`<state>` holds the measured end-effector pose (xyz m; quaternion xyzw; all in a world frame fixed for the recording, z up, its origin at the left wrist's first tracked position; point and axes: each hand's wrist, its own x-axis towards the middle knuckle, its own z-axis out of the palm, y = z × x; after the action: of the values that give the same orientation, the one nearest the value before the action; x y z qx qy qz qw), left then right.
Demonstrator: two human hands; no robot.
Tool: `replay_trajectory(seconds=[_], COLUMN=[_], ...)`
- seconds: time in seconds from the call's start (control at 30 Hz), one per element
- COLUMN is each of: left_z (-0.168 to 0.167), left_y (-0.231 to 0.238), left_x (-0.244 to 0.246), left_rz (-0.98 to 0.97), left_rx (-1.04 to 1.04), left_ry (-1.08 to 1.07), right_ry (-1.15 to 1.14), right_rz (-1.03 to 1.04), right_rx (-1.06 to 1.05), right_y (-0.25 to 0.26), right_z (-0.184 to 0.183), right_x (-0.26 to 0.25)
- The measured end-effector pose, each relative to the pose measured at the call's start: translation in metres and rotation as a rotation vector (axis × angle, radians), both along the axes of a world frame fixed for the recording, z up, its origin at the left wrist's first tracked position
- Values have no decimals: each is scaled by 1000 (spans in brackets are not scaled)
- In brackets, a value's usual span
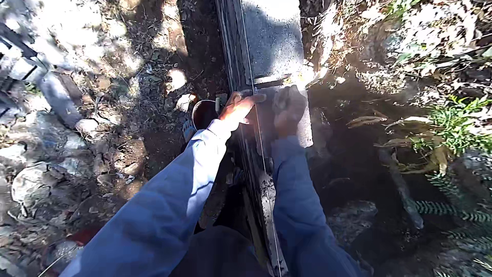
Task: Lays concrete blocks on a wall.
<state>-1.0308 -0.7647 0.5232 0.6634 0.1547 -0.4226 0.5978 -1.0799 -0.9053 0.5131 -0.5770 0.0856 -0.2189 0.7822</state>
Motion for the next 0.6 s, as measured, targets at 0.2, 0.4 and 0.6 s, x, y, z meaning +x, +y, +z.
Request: replay_trajectory(seconds=[0.2, 0.4, 0.6], left_z=[6, -1, -10], left_y=[2, 4, 6], left_x=[4, 10, 13], left_rz=[-32, -97, -135], left_rx=[-33, 5, 24], left_ry=[24, -36, -93], right_ry=[10, 1162, 1298], right_rz=[-97, -228, -123], right_rx=[-147, -1168, -1138], right_y=[-1, -36, -35], right_z=[4, 30, 23], right_x=[-1, -45, -44])
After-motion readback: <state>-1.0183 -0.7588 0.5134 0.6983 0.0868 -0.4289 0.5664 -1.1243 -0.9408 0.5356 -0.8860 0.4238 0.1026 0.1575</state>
